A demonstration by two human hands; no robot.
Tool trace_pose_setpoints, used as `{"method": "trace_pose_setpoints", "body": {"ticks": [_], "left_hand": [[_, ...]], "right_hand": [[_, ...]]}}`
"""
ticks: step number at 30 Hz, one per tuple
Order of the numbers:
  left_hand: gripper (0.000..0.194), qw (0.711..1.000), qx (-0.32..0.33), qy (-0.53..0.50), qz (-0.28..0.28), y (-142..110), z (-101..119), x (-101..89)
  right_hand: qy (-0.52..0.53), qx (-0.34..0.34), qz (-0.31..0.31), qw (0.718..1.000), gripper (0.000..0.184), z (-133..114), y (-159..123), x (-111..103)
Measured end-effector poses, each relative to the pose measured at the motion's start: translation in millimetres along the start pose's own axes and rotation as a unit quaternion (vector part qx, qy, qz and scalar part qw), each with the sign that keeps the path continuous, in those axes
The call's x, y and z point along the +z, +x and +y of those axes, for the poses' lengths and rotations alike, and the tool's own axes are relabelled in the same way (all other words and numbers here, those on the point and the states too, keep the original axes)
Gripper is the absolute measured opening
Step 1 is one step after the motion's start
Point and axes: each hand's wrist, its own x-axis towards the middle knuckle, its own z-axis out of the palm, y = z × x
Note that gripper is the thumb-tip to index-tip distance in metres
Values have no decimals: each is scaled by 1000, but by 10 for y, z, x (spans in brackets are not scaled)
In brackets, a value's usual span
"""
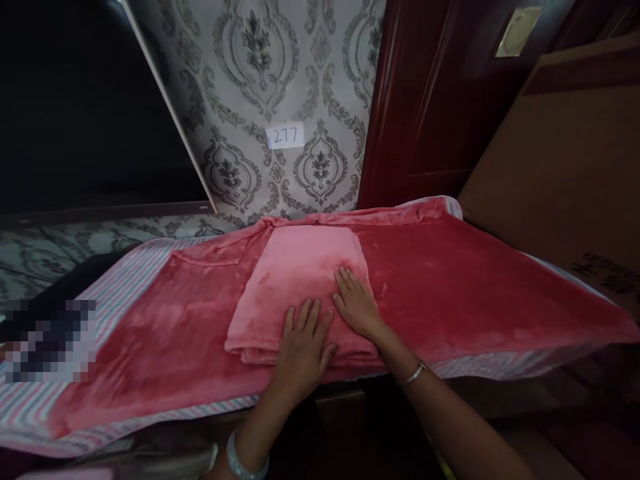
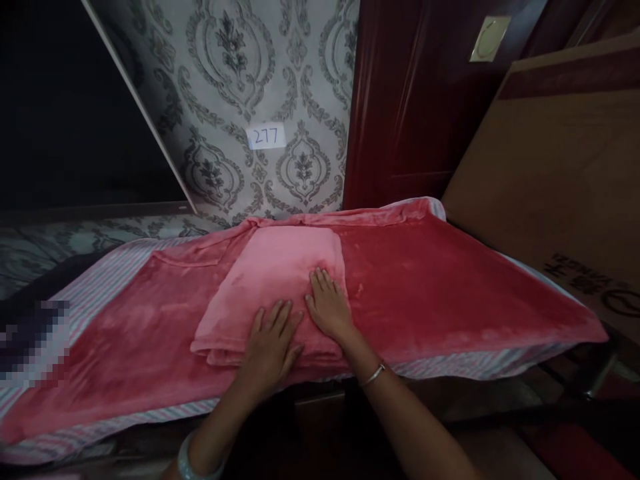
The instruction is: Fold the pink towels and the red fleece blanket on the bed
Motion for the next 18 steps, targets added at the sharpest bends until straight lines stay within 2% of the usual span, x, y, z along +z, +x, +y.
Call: {"method": "trace_pose_setpoints", "body": {"ticks": [3,6,8,10,12,14,15,18], "left_hand": [[57,999,-6,-25,-23,-25,-44,-73],[55,995,-9,-68,-78,79,-73,-258],[57,990,-8,-95,-100,221,-88,-381],[60,988,-4,-108,-110,398,-100,-446],[64,986,4,-104,-126,565,-113,-426],[66,984,11,-93,-152,677,-127,-340],[66,983,13,-85,-161,704,-134,-286],[65,983,19,-62,-172,693,-157,-160]], "right_hand": [[-9,0,3,1000,64,43,-42,60],[24,0,-5,1000,65,93,42,-14],[87,-6,3,996,63,105,185,-96],[192,-15,46,980,61,86,348,-141],[304,-11,120,945,61,35,465,-93],[360,6,180,915,62,-30,493,56],[359,12,194,913,63,-59,477,154],[303,9,182,936,64,-102,382,422]]}}
